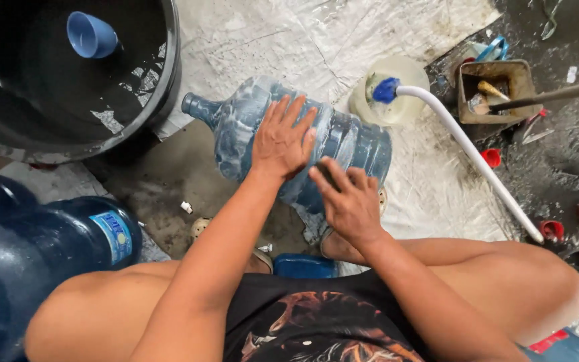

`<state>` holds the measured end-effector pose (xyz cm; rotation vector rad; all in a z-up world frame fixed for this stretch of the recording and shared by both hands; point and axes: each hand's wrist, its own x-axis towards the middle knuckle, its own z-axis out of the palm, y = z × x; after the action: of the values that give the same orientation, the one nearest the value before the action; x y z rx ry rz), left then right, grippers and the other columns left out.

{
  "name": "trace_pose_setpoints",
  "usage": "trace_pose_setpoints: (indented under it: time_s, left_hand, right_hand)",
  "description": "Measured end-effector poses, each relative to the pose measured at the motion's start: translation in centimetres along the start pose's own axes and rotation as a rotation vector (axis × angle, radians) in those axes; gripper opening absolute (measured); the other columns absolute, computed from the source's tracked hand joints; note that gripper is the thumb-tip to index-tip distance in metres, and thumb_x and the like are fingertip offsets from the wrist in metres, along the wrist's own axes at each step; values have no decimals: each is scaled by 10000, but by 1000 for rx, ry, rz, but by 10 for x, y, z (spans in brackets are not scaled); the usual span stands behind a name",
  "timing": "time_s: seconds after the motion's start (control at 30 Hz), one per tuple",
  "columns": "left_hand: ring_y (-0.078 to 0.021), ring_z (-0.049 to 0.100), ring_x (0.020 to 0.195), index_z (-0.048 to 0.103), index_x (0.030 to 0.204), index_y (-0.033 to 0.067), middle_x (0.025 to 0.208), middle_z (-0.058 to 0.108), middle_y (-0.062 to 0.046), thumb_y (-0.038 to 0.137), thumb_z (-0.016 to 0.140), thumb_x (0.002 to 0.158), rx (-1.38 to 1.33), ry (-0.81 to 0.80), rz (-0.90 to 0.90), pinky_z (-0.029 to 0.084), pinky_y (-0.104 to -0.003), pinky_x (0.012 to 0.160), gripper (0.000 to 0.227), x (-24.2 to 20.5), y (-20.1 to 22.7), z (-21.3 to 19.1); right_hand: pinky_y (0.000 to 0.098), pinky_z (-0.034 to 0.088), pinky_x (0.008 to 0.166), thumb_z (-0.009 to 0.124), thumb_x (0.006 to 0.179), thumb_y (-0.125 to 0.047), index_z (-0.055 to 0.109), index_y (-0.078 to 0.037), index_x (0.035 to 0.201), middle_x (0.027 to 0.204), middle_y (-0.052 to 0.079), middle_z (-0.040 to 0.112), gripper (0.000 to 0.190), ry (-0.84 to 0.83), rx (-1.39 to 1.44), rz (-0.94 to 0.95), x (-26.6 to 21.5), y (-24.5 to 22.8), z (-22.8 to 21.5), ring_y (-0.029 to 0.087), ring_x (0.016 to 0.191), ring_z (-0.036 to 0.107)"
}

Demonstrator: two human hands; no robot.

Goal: The person scrubs the exterior of a large blue water jug with a small brush while sitting on the floor. They rotate the jug to clean different sides, applying soapy water and scrubbing the surface thoroughly.

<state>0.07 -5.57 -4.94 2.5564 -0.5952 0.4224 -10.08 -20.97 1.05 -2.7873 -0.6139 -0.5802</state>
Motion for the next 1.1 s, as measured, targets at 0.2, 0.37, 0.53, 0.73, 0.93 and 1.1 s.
trace_pose_setpoints:
  time_s: [0.2, 0.37, 0.53, 0.73, 0.93, 1.1]
  left_hand:
    - [-331, 520, 1196, 645, 1172, 151, 1250, 577, -108, 289, 420, 927, 7, -18, -18, 366, -459, 1047, 360, 11, -2, 9]
    - [-322, 512, 1207, 647, 1160, 142, 1256, 576, -104, 300, 411, 938, -5, -41, -36, 353, -458, 1054, 361, 11, -3, 10]
    - [-327, 500, 1230, 631, 1201, 128, 1284, 566, -119, 282, 397, 941, -17, -89, -53, 339, -460, 1071, 382, 1, 0, -8]
    - [-320, 523, 1208, 634, 1197, 114, 1276, 573, -127, 261, 442, 941, 4, 0, -3, 370, -451, 1047, 352, -13, 7, -8]
    - [-302, 522, 1212, 620, 1206, 137, 1292, 557, -104, 253, 462, 929, 29, 65, -3, 369, -440, 1050, 339, -15, 3, -4]
    - [-311, 537, 1192, 635, 1185, 130, 1271, 570, -115, 275, 450, 940, 30, 66, 10, 375, -449, 1040, 339, -12, 1, 4]
  right_hand:
    - [392, 430, 736, 441, 958, -254, 598, -331, 1256, 1215, 36, 600, 345, -38, 45, 55, 27, 46, 20, 283, 924, 549]
    - [498, 487, 673, 508, 897, -319, 657, -254, 1196, 1124, 12, 645, 340, -265, 47, 403, 57, 76, 26, 359, 878, 549]
    - [438, 466, 672, 453, 895, -264, 595, -327, 1246, 1240, -14, 575, 384, -210, -37, 126, 23, 24, -14, 301, 935, 535]
    - [526, 503, 683, 537, 844, -369, 649, -379, 1171, 1062, -86, 656, 346, -399, 65, 409, 23, 131, 69, 340, 891, 535]
    - [382, 452, 731, 439, 927, -286, 644, -361, 1157, 1175, -50, 603, 318, -142, -4, 75, 19, 35, 9, 257, 936, 508]
    - [510, 481, 669, 510, 895, -274, 679, -282, 1156, 1050, 27, 665, 312, -192, 56, 228, 38, 89, 44, 381, 843, 557]
